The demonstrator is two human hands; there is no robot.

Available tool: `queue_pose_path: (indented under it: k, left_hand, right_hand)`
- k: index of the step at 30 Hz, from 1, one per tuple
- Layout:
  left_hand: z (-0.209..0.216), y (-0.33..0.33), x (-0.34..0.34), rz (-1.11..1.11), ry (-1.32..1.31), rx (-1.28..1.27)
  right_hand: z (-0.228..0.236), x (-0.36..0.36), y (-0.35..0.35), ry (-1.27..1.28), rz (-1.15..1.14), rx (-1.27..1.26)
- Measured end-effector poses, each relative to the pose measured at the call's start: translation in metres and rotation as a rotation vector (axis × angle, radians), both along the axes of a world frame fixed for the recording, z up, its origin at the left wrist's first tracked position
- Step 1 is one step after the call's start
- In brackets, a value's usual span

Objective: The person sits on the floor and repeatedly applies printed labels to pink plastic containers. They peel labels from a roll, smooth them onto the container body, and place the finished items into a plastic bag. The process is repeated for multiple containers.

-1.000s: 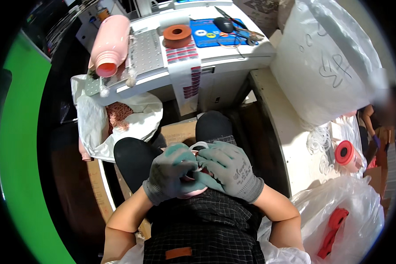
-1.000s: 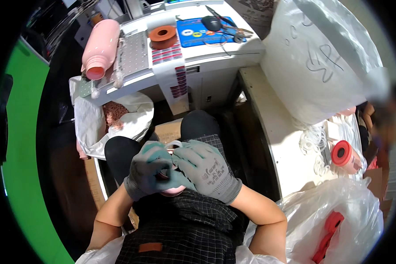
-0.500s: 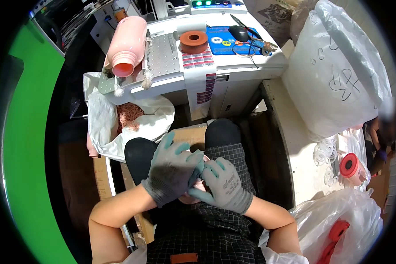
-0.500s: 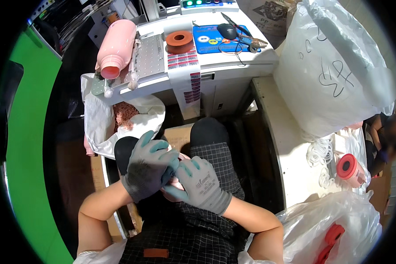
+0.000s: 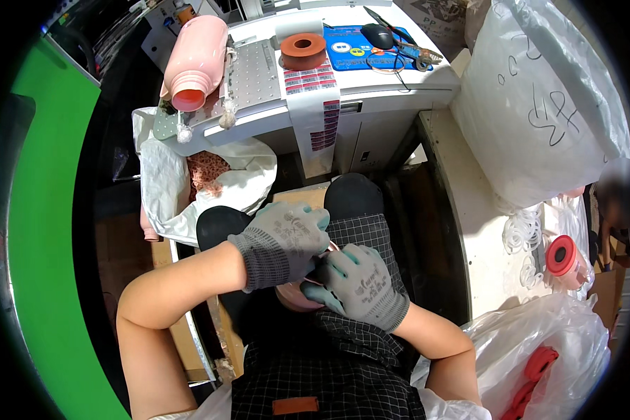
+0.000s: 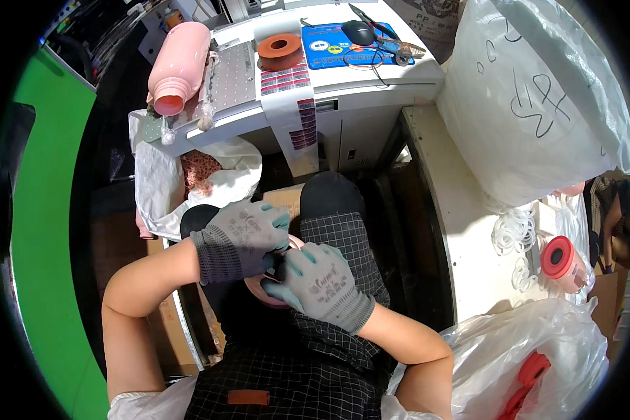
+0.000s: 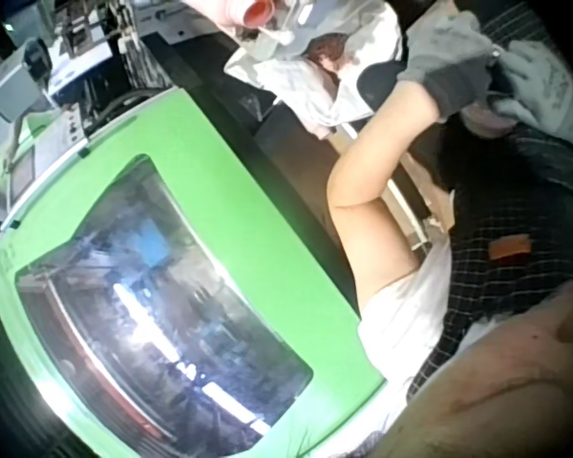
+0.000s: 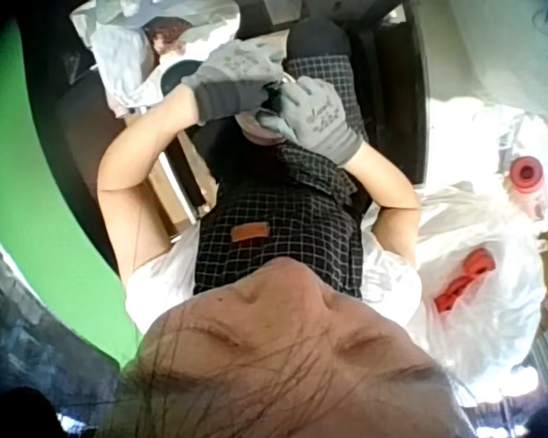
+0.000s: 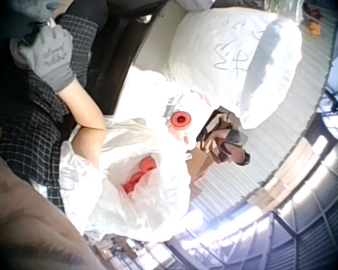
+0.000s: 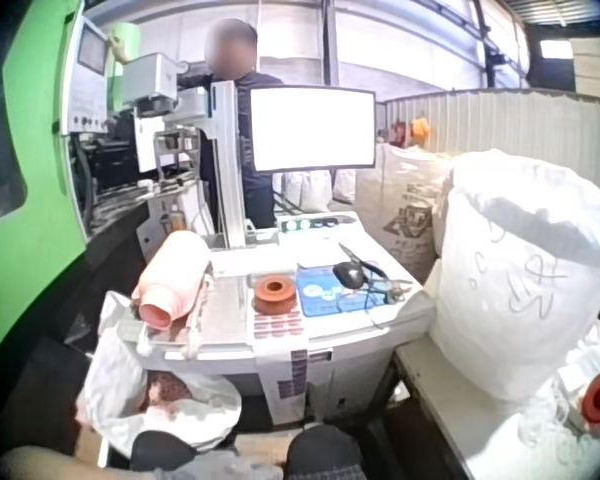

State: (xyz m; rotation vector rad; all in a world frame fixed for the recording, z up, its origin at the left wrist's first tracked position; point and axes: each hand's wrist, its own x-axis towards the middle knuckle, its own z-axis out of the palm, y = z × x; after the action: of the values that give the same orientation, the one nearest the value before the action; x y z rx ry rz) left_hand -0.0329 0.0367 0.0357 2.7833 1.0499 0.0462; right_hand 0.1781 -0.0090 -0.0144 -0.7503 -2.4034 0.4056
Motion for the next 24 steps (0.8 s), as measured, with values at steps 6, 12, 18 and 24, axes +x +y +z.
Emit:
queue_pose_path:
  k: [6, 12, 18, 24]
  left_hand:
    - [0.000, -0.010, 0.013, 0.108, -0.210, 0.029]
    - [-0.067, -0.084, 0.031, 0.278, -0.811, -0.010]
    - [-0.067, -0.089, 0.072, 0.068, -0.885, -0.099]
    - [-0.090, 0.068, 0.009, 0.727, -1.530, -0.375]
  right_hand:
    - [-0.008, -0.001, -0.009, 0.186, -0.105, -0.024]
    - [-0.022, 0.080, -0.056, 0.562, -0.460, -0.302]
    - [-0.036, 0.129, -0.105, 0.647, -0.563, -1.239]
    - [-0.052, 0.150, -0.096, 0.909, -0.791, -0.892]
